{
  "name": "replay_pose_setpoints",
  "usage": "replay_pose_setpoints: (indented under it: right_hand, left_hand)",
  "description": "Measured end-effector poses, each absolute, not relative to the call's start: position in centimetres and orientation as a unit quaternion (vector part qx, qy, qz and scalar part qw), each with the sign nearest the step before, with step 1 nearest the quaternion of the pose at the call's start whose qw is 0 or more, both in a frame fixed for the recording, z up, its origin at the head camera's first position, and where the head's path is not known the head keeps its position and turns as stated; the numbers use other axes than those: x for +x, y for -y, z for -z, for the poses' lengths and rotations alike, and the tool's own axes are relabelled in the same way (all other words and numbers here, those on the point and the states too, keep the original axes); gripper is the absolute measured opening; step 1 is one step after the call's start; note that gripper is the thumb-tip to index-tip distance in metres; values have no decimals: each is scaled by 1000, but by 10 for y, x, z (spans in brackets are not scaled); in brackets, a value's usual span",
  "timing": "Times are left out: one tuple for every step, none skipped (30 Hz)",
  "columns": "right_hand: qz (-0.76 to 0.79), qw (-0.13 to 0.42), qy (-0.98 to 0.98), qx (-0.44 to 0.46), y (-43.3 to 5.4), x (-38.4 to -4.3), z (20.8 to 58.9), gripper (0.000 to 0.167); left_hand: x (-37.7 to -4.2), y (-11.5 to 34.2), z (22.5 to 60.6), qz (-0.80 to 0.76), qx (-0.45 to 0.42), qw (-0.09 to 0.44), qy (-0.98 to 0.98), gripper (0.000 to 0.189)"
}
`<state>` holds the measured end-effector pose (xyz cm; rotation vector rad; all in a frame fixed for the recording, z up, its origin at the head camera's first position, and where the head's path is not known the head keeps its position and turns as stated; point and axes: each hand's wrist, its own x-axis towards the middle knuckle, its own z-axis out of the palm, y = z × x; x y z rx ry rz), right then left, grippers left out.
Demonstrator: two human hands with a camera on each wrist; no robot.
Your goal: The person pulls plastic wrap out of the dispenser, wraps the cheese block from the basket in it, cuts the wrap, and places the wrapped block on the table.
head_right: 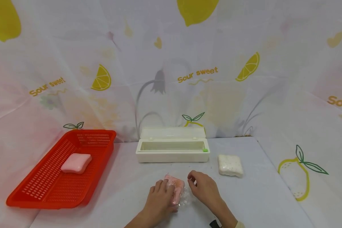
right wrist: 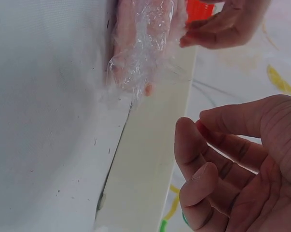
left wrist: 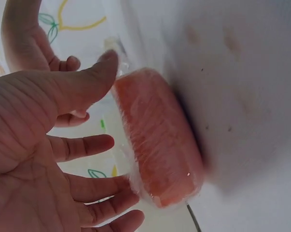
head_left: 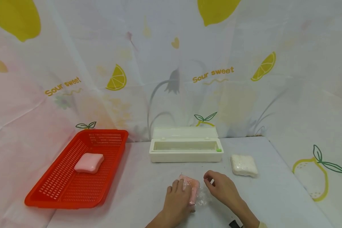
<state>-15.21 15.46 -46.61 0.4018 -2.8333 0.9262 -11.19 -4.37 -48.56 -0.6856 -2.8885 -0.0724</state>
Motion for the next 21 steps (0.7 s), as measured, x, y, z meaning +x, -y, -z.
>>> replay_pose_setpoints:
  right_hand:
    - [-307,66,940,132,-155,-152,466,14]
    - [-306,66,941,131,-155,-152,466,14]
    - [-305,65,941,131,-155,-152,466,14]
    - [-305,66,941,131,-156,-152,466,14]
    - [-305,66,941,131,-156,-152,466,14]
    - [-305,66,941,130,-156,-151,465,14]
    - [-305,65,941,130,-156,-151,465,14]
    - [-305,65,941,130,-156,-151,465,14]
    - [-306,64,941,130,-156,-151,465,14]
    - [-305,63,941,129,-156,-151,465,14]
    - [-304,61,942,129,-156,-151,465,14]
    - [-303,59,942,130,-156,-151,465,14]
    - [-302,57,943,131,-156,-151,465,13]
    - [-301,53,943,132,-156,-150,465,13]
    - [-300,50,943,133,-155,-150,465,13]
    - [-299,47,944,136,-155,-150,465,12]
    - [-298,43,943,139,-155,-150,465,12]
    - [-299,41,943,142,-155,-149,465,12]
    - [-299,38,942,145,-155,-149,465,12]
    - [-300,36,941,149,-155,-149,466,12]
    - [-300,35,941,152,-155,-148,466,12]
  left_hand:
    - [-112,42,486,26,-226,78,971,63]
    - [-113,41,486,26,-224,74,971,59]
    - [-113,41,487,25,-224,74,971,55]
    - [-113,40,488,23,-226,79,971,50]
    - [-114,41,489,21,-230,87,969,44]
    - [-114,41,489,22,-235,95,967,39]
    - [-114,41,490,25,-240,104,965,34]
    - [-114,42,490,26,-246,109,963,32]
    - [-114,43,490,26,-251,111,961,31]
    - [-114,43,490,25,-257,112,960,31]
    - [-114,44,490,24,-263,111,958,31]
    - [-115,44,489,22,-268,108,957,31]
    - [-115,45,489,19,-272,103,957,32]
    - [-115,45,488,14,-276,96,956,31]
    - [-116,45,487,10,-280,88,956,32]
    - [-116,46,486,7,-284,82,955,31]
    - [-117,47,486,3,-290,77,954,32]
    - [-118,48,486,-1,-296,73,952,34]
    - [-120,49,486,-5,-304,72,950,34]
    - [-121,50,486,-13,-314,74,946,35]
    - [-123,52,487,-17,-325,80,942,36]
